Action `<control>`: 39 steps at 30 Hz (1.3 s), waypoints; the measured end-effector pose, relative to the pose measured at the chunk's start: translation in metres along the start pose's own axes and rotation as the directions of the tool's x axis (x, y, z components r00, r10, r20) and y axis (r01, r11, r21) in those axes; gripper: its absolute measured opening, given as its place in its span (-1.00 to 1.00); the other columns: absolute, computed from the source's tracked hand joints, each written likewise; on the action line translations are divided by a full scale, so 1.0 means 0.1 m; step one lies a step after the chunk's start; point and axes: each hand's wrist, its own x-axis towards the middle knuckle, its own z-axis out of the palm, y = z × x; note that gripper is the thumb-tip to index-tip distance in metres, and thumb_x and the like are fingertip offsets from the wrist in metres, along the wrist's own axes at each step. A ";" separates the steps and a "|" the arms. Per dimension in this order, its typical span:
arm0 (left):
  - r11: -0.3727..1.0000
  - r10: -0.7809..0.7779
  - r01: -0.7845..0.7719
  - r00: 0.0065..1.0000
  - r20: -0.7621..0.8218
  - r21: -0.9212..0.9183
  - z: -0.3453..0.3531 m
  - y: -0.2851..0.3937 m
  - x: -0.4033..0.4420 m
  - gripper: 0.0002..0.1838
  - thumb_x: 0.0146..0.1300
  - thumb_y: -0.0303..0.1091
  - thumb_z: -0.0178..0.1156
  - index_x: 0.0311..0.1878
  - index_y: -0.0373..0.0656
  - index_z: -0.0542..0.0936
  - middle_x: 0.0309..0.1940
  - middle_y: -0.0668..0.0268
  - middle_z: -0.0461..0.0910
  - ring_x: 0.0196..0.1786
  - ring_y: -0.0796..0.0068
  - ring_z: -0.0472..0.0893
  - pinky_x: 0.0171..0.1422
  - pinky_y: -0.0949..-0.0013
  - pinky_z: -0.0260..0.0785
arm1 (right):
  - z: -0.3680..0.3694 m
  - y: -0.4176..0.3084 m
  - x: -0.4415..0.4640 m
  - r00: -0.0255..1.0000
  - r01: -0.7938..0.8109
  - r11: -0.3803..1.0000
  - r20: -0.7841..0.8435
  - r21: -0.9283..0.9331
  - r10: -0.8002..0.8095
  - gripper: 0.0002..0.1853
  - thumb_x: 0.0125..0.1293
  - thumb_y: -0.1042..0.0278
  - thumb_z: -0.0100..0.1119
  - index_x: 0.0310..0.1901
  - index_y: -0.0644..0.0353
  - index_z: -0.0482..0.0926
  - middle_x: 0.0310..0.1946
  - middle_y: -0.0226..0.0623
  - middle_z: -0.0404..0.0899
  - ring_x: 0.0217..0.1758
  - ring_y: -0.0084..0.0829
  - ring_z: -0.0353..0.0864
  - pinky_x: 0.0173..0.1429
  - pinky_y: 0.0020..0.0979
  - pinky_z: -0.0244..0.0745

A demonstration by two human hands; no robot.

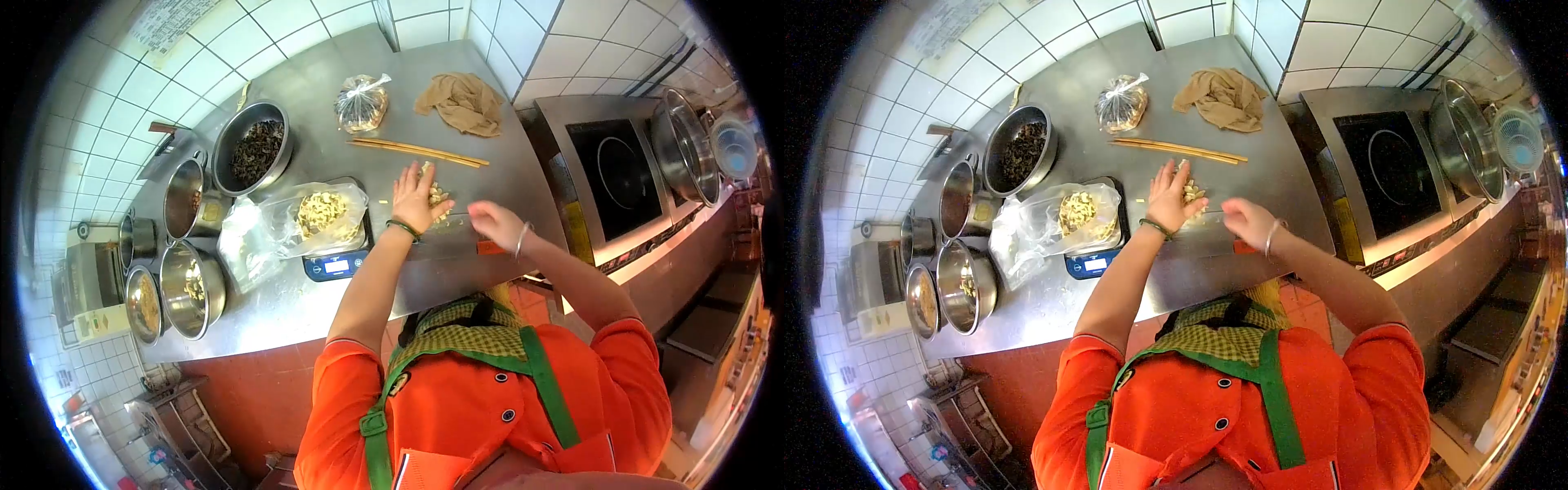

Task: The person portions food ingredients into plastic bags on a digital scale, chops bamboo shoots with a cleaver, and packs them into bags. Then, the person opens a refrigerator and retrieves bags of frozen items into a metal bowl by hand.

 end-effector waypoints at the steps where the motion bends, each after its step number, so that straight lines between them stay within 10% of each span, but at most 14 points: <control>1: 0.998 0.040 -0.042 0.998 0.045 0.036 0.00 0.02 0.01 -0.17 -0.03 0.10 0.24 0.28 -0.05 0.19 0.28 -0.04 0.09 0.31 -0.10 0.08 0.36 0.00 -0.07 | 0.00 0.10 -0.05 0.990 0.139 0.862 0.072 -0.487 -0.119 -0.52 0.19 0.23 0.07 0.07 0.30 0.27 0.03 -0.07 0.32 0.10 -0.20 0.31 0.18 -0.30 0.22; 2: 0.994 0.078 -0.084 0.993 0.087 0.070 0.01 0.04 0.04 -0.19 -0.01 0.08 0.23 0.29 0.02 0.19 0.29 -0.01 0.09 0.33 -0.07 0.07 0.37 0.02 -0.09 | 0.08 0.15 -0.15 0.990 0.142 0.860 0.073 -0.491 -0.122 -0.52 0.19 0.23 0.07 0.07 0.30 0.27 0.03 -0.07 0.32 0.10 -0.20 0.31 0.18 -0.30 0.22; 4: 0.989 0.092 -0.102 0.991 0.097 0.106 0.05 0.07 0.07 -0.22 -0.04 0.05 0.26 0.25 -0.01 0.23 0.26 0.04 0.14 0.31 -0.05 0.10 0.37 0.04 -0.06 | 0.27 0.27 -0.36 0.947 0.138 0.268 0.048 -0.953 -0.318 -0.61 0.13 0.26 0.09 -0.05 0.27 0.33 -0.19 -0.08 0.40 -0.10 -0.15 0.42 0.02 -0.28 0.36; 7: 0.988 0.115 -0.125 0.988 0.106 0.089 0.11 0.00 0.14 -0.35 -0.04 -0.06 0.28 0.13 -0.04 0.34 0.22 0.08 0.19 0.27 -0.04 0.15 0.33 0.08 0.03 | 0.35 0.41 -0.33 0.928 0.246 0.205 0.169 -0.947 -0.333 -0.70 0.14 0.27 0.07 -0.14 0.25 0.36 -0.31 -0.14 0.42 -0.17 -0.14 0.46 -0.11 -0.25 0.42; 17: 0.893 0.276 -0.245 0.961 0.028 -0.376 0.06 -0.45 0.29 -0.58 0.00 -0.30 0.24 -0.02 -0.14 0.44 0.01 0.12 0.44 0.06 0.07 0.40 0.14 0.17 0.24 | -0.29 0.00 -1.03 0.882 0.392 0.302 0.262 -0.869 -0.391 -0.66 0.12 0.28 0.12 -0.06 0.14 0.38 -0.36 -0.24 0.41 -0.30 -0.20 0.49 -0.26 -0.24 0.43; 22: 0.914 0.082 -0.039 0.992 0.090 -0.405 -0.06 -0.18 0.03 -0.46 0.00 -0.28 0.25 0.07 -0.19 0.37 0.03 0.03 0.42 0.05 -0.01 0.40 0.11 0.16 0.27 | -0.28 0.03 -0.82 0.886 0.195 0.744 -0.210 -0.639 -0.413 -0.70 0.22 0.27 0.03 -0.07 0.22 0.38 -0.38 -0.10 0.46 -0.31 -0.07 0.48 -0.28 -0.15 0.37; 27: 0.962 0.075 -0.140 0.961 -0.267 -0.234 -0.16 -0.10 -0.08 -0.49 -0.03 -0.32 0.25 0.02 -0.25 0.37 -0.01 -0.02 0.40 0.02 -0.02 0.41 0.11 0.16 0.25 | -0.22 -0.39 -0.10 0.908 0.159 0.591 -0.118 -0.791 -0.402 -0.73 0.29 0.30 -0.12 -0.06 0.28 0.32 -0.35 0.02 0.47 -0.31 0.00 0.47 -0.25 -0.12 0.36; 39: 0.972 0.005 -0.094 0.925 -0.380 -0.216 0.14 -0.05 -0.17 -0.82 0.00 -0.48 0.15 -0.27 -0.24 0.49 -0.23 0.09 0.51 -0.17 0.05 0.48 -0.05 0.19 0.32 | -0.03 -0.59 0.33 0.993 0.115 0.368 0.102 -0.923 -0.055 -0.84 0.24 0.42 -0.18 -0.17 0.26 0.22 -0.36 0.10 0.45 -0.31 0.08 0.47 -0.25 -0.06 0.35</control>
